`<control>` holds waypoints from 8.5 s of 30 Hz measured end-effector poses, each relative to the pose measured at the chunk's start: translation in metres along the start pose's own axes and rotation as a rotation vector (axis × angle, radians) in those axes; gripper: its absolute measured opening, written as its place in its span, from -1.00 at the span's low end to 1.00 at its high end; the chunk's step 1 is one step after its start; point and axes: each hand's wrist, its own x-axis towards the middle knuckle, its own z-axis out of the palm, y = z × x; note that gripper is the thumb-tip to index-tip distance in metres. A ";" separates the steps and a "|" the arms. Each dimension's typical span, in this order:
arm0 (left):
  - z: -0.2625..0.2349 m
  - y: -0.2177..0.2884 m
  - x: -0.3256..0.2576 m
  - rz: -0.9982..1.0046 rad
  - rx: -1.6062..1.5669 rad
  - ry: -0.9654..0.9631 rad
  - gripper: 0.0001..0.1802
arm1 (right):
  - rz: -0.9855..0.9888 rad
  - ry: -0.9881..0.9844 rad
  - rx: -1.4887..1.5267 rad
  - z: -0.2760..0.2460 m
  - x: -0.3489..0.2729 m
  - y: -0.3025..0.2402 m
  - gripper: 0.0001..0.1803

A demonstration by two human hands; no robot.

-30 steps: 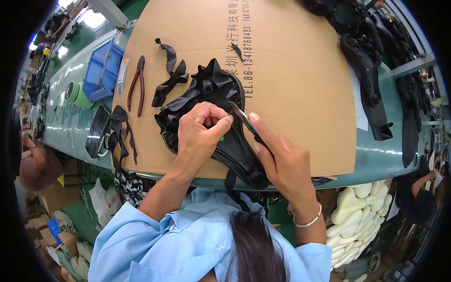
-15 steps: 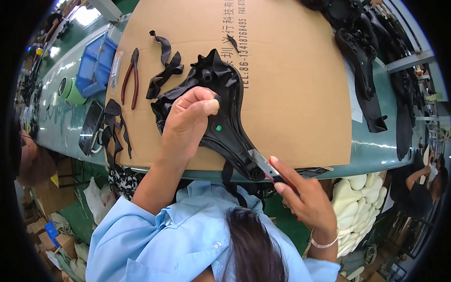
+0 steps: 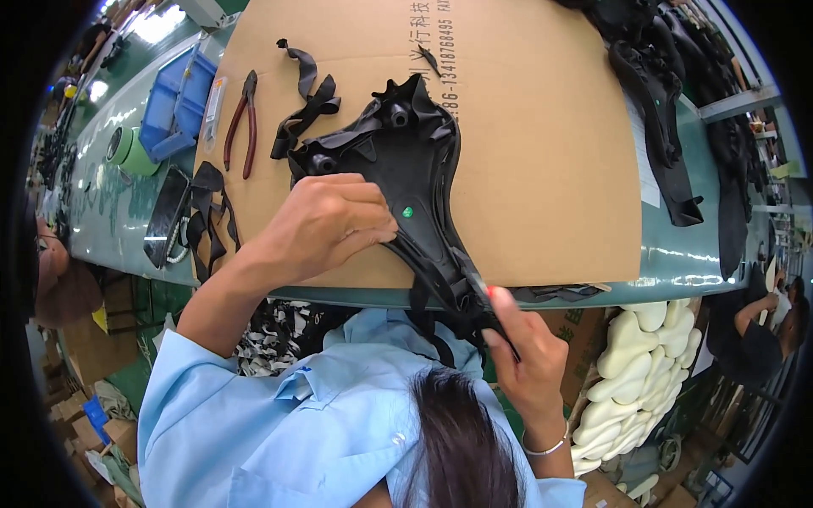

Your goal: Trimming excess black material from bicycle seats using a utility knife.

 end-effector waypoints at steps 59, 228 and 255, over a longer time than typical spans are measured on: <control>-0.002 -0.074 0.033 -0.291 -0.461 0.417 -0.72 | 0.527 0.066 0.892 0.060 0.018 -0.042 -0.67; -0.036 -0.016 0.013 -0.195 0.024 0.135 -0.48 | 0.094 -0.334 -0.326 -0.015 0.080 -0.033 -0.37; -0.067 -0.086 0.026 -0.902 -0.885 0.597 -0.57 | 0.238 0.521 0.488 0.016 0.152 0.020 -0.61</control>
